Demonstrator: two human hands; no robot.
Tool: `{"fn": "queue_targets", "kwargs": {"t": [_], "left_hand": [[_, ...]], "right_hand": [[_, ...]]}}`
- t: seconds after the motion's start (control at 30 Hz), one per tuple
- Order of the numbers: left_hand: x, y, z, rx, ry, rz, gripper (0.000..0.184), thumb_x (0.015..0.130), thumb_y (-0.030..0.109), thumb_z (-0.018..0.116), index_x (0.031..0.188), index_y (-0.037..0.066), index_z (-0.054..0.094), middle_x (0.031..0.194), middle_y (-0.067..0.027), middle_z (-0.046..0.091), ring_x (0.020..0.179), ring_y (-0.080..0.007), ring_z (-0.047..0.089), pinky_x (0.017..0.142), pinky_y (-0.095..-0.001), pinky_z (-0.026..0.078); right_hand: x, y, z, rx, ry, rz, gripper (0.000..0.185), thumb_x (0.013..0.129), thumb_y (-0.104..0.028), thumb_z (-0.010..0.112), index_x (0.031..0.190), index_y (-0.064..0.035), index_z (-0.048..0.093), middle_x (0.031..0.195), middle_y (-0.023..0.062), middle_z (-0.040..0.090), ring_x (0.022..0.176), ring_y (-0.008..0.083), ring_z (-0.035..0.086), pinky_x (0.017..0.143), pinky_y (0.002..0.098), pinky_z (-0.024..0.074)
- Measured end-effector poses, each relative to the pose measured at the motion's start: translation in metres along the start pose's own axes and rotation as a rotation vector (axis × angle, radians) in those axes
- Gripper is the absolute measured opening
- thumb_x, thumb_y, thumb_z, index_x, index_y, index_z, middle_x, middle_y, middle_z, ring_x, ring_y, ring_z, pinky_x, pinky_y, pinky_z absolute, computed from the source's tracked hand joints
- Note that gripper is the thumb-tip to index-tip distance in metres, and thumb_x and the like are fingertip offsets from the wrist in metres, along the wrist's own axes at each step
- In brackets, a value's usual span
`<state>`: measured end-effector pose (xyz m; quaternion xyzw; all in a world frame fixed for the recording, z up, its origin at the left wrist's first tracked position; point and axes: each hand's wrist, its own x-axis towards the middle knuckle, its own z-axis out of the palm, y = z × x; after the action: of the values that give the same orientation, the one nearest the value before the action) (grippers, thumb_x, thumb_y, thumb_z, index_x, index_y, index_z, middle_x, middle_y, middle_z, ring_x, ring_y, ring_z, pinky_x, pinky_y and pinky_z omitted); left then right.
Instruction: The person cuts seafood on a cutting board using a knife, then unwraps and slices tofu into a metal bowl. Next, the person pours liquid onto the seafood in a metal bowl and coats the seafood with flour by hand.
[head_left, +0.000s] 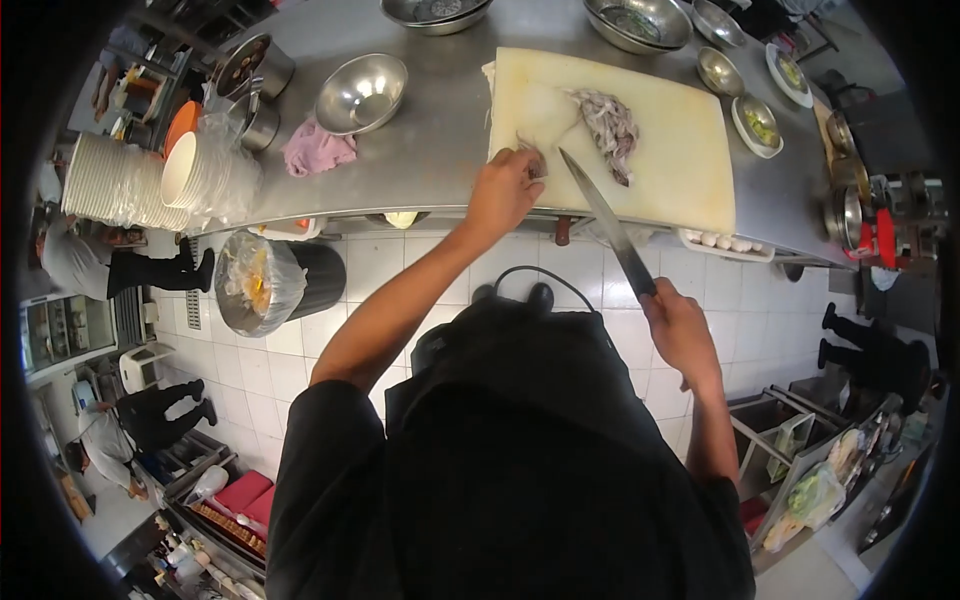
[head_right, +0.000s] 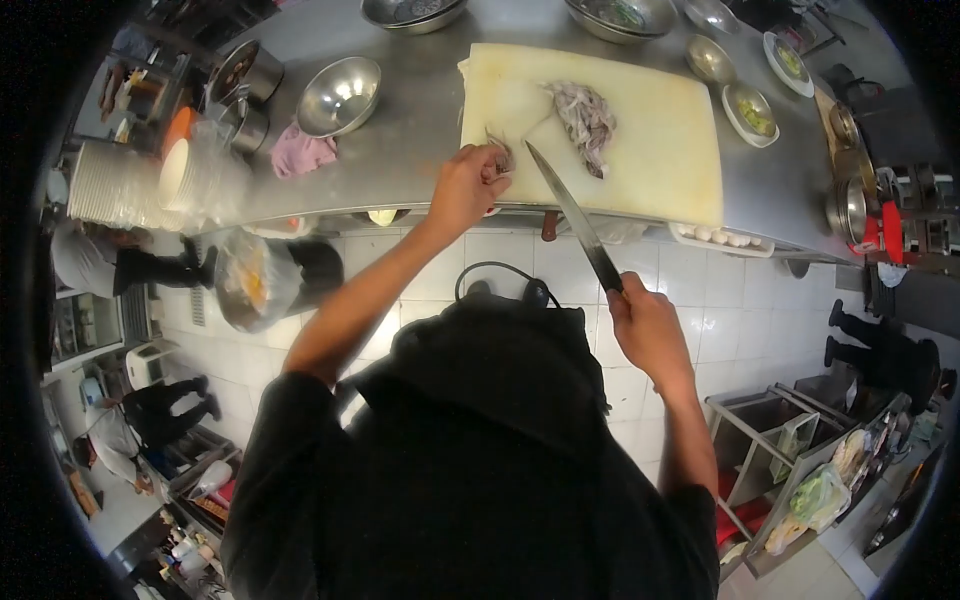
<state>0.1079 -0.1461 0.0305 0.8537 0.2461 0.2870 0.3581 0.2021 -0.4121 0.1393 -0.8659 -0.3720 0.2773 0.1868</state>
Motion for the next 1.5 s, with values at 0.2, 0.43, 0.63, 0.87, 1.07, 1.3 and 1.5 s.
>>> {"fn": "queue_targets", "kwargs": {"t": [0.2, 0.43, 0.63, 0.87, 1.07, 1.3, 1.5], "left_hand": [[-0.012, -0.010, -0.001, -0.036, 0.073, 0.027, 0.015, 0.070, 0.002, 0.068, 0.084, 0.000, 0.064, 0.085, -0.0114, 0.061, 0.072, -0.0267, 0.060, 0.066, -0.0349, 0.050], [-0.001, -0.016, 0.008, -0.029, 0.123, 0.155, 0.009, 0.070, 0.002, 0.067, 0.079, -0.001, 0.066, 0.085, -0.0112, 0.062, 0.079, -0.0294, 0.060, 0.071, -0.0357, 0.050], [-0.006, -0.015, 0.013, -0.017, 0.123, 0.174, 0.009, 0.072, 0.005, 0.069, 0.080, 0.000, 0.067, 0.086, -0.0099, 0.064, 0.077, -0.0272, 0.061, 0.069, -0.0345, 0.050], [-0.010, -0.013, 0.015, -0.002, 0.132, 0.212, 0.008, 0.072, 0.003, 0.069, 0.079, 0.001, 0.067, 0.085, -0.0096, 0.064, 0.078, -0.0273, 0.060, 0.071, -0.0344, 0.050], [-0.012, -0.015, 0.017, -0.026, 0.140, 0.224, 0.008, 0.069, 0.000, 0.068, 0.077, -0.001, 0.065, 0.083, -0.0107, 0.062, 0.078, -0.0287, 0.059, 0.069, -0.0359, 0.049], [0.009, -0.009, 0.015, 0.071, 0.214, 0.064, 0.020, 0.073, 0.004, 0.066, 0.093, 0.003, 0.065, 0.090, -0.0131, 0.061, 0.076, -0.0302, 0.059, 0.070, -0.0362, 0.050], [0.017, 0.003, 0.026, 0.330, 0.066, 0.285, 0.016, 0.071, 0.007, 0.069, 0.086, 0.004, 0.068, 0.092, -0.0145, 0.061, 0.075, -0.0288, 0.061, 0.067, -0.0349, 0.051]], "right_hand": [[-0.015, -0.014, -0.010, -0.007, -0.057, -0.014, 0.014, 0.088, -0.013, 0.052, 0.089, 0.0001, 0.047, 0.066, 0.0234, 0.056, 0.068, 0.0450, 0.054, 0.060, 0.0511, 0.0389], [-0.006, -0.026, -0.007, 0.012, -0.129, 0.036, 0.016, 0.089, -0.014, 0.050, 0.087, 0.0013, 0.046, 0.068, 0.0243, 0.057, 0.068, 0.0451, 0.055, 0.060, 0.0513, 0.0392], [-0.005, -0.027, -0.006, -0.062, -0.184, 0.082, 0.017, 0.090, -0.016, 0.048, 0.088, 0.0012, 0.047, 0.067, 0.0263, 0.057, 0.071, 0.0465, 0.056, 0.063, 0.0533, 0.0399], [-0.007, -0.034, -0.012, -0.076, -0.205, 0.087, 0.018, 0.090, -0.016, 0.047, 0.088, 0.0020, 0.046, 0.069, 0.0283, 0.057, 0.073, 0.0482, 0.055, 0.065, 0.0551, 0.0400], [0.017, -0.024, 0.016, -0.078, -0.157, 0.003, 0.017, 0.090, -0.015, 0.046, 0.090, 0.0018, 0.044, 0.071, 0.0286, 0.057, 0.073, 0.0486, 0.055, 0.066, 0.0549, 0.0411], [-0.019, -0.001, -0.028, -0.050, -0.280, 0.112, 0.019, 0.089, -0.016, 0.047, 0.089, 0.0024, 0.046, 0.063, 0.0224, 0.056, 0.056, 0.0380, 0.056, 0.054, 0.0464, 0.0438], [-0.001, 0.040, -0.028, 0.709, -0.327, 0.473, 0.016, 0.088, -0.021, 0.051, 0.084, -0.0054, 0.047, 0.058, 0.0048, 0.046, 0.036, 0.0128, 0.043, 0.034, 0.0261, 0.0353]]}}
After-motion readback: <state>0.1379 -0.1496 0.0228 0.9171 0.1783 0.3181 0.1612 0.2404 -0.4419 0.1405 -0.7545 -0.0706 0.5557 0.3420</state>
